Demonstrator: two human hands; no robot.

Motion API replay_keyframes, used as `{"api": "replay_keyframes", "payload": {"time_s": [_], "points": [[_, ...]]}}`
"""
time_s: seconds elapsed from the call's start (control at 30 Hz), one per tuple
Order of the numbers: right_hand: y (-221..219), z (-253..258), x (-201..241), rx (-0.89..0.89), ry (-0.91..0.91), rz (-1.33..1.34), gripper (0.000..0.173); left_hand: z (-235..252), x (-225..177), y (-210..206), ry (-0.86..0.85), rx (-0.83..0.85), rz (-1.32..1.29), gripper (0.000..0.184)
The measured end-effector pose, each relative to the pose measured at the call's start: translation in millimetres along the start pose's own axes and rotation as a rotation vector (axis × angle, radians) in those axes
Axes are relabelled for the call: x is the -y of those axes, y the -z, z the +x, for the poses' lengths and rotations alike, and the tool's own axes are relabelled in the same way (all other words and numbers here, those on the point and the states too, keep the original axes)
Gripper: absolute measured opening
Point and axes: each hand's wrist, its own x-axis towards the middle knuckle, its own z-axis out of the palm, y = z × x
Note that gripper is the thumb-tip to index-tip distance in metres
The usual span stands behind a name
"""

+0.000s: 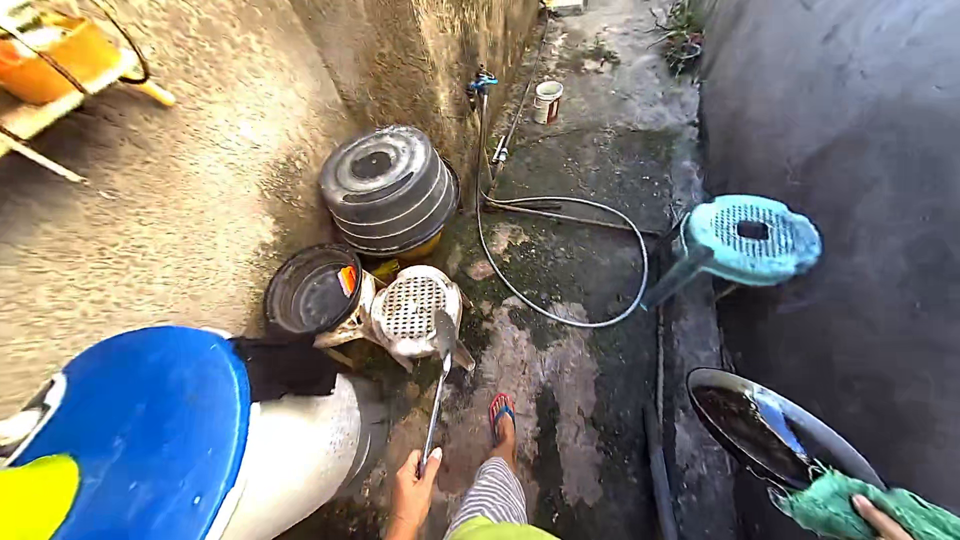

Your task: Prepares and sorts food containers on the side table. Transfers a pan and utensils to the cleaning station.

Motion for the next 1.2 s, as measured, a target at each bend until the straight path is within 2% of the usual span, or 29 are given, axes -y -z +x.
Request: {"api": "replay_keyframes", "payload": {"time_s": [0.1, 0.17, 0.4, 0.53, 0.67, 0.87, 1.03, 1.2], "points": [[-82, 10, 8, 0.015, 0.01, 0.008, 0.084, 44, -33, 13, 0.046, -0.032, 0.05, 0.041], [-146, 18, 18, 0.03, 0.023, 0.004, 0.091, 79, -61, 18, 0.073, -0.073, 0.0, 0.039], [-358, 37, 36, 0.259, -0.012, 0.033, 0.084, 180, -143, 23, 0.122, -0.25, -0.115, 0.036], [-486, 35, 44, 0.483, -0.025, 0.011, 0.07, 221, -184, 10, 0.107, -0.312, -0.103, 0.041], [-622, 23, 40, 0.757, -0.048, -0.016, 0.068, 245, -220, -10, 0.152, -0.43, -0.141, 0.041], [-783, -46, 50, 1.083, -0.082, 0.052, 0.062, 288, -267, -29, 0.157, -0.601, -0.194, 0.04], [-896, -127, 28, 1.318, -0.167, 0.071, 0.056, 354, -311, -6, 0.096, -0.729, -0.133, 0.033], [-998, -209, -10, 1.489, -0.204, 0.048, 0.051, 452, -354, 28, 0.008, -0.806, -0.049, 0.031]]}}
